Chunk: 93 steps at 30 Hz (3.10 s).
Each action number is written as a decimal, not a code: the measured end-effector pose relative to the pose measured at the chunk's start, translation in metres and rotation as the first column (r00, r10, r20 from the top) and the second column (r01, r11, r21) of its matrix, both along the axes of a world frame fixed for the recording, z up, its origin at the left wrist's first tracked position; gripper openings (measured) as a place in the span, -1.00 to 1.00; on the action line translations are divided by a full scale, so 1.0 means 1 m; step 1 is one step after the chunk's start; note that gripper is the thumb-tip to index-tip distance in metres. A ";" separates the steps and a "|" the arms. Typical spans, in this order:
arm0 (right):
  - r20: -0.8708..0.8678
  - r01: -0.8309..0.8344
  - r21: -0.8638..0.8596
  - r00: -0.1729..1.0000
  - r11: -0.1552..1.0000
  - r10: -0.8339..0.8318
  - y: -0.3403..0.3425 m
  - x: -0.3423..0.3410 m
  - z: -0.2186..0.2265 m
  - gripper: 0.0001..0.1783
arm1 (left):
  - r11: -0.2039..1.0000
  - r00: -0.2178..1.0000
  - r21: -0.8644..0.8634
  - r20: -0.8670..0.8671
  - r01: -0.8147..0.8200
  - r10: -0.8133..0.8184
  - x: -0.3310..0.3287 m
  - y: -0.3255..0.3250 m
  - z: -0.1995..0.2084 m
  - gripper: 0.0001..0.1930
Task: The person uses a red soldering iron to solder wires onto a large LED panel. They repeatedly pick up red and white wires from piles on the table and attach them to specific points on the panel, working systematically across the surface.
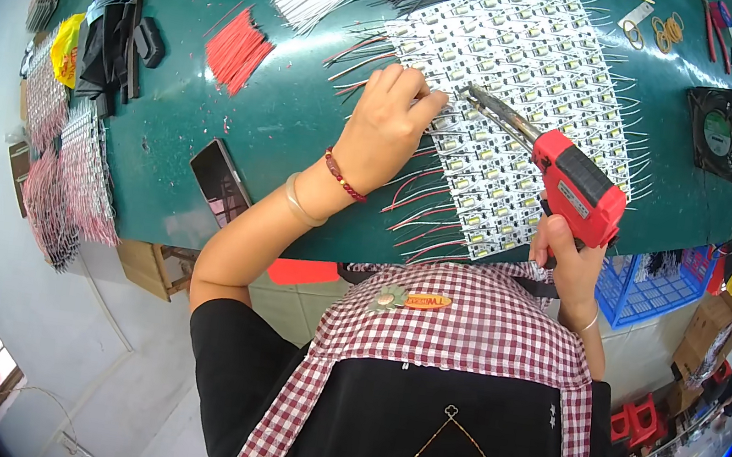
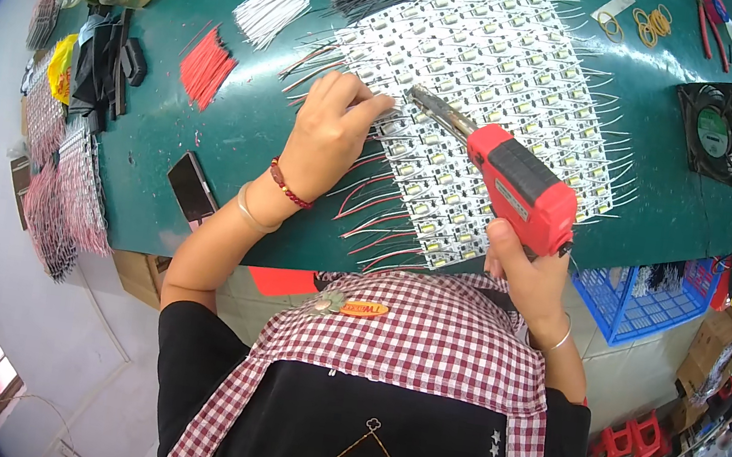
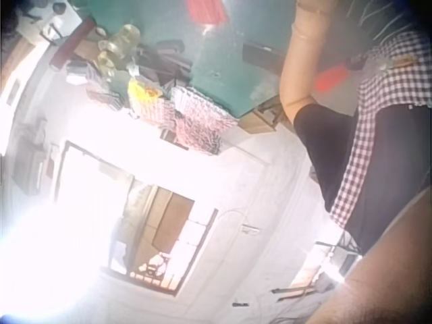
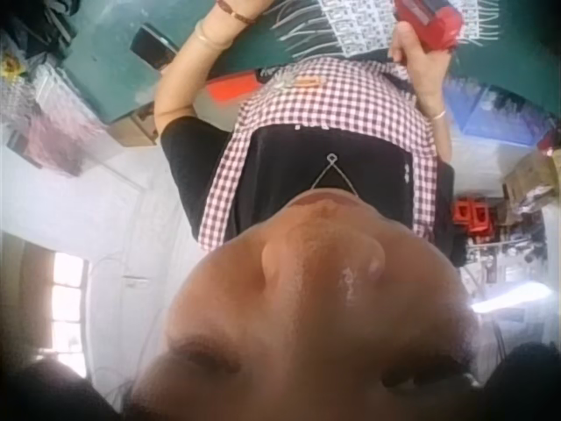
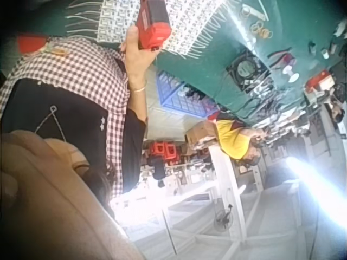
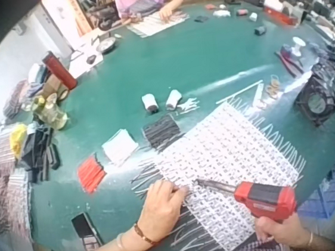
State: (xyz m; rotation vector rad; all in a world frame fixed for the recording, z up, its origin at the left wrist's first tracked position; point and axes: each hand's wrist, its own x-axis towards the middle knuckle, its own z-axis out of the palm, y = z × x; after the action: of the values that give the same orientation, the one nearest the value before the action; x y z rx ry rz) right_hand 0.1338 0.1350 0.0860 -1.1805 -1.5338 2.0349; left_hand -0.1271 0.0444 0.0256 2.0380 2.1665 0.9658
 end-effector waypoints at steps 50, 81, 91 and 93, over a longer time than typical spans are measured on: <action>0.142 -0.098 0.106 0.986 0.990 0.082 -0.017 0.038 -0.021 -0.84 | 0.995 0.998 -0.071 0.027 0.066 -0.064 0.016 -0.001 0.006 -0.88; 0.000 -0.014 0.008 1.000 1.000 0.014 -0.019 0.038 -0.016 -0.83 | 0.998 0.984 -0.063 -0.179 -0.002 -0.009 0.024 -0.012 0.013 -0.81; -0.031 -0.023 0.011 0.999 1.000 0.023 -0.017 0.038 -0.018 -0.85 | 0.999 0.988 -0.040 -0.156 -0.013 0.007 0.023 -0.013 0.016 -0.81; -0.043 -0.027 0.013 0.999 1.000 0.028 -0.016 0.037 -0.017 -0.85 | 1.000 0.991 -0.013 -0.133 -0.003 0.001 0.020 -0.010 0.015 -0.81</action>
State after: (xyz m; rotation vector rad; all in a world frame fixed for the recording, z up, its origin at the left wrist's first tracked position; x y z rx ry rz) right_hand 0.1708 0.1187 0.0686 -1.1098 -1.5485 2.0515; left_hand -0.1067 0.0349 0.0405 2.1531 2.2318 0.8366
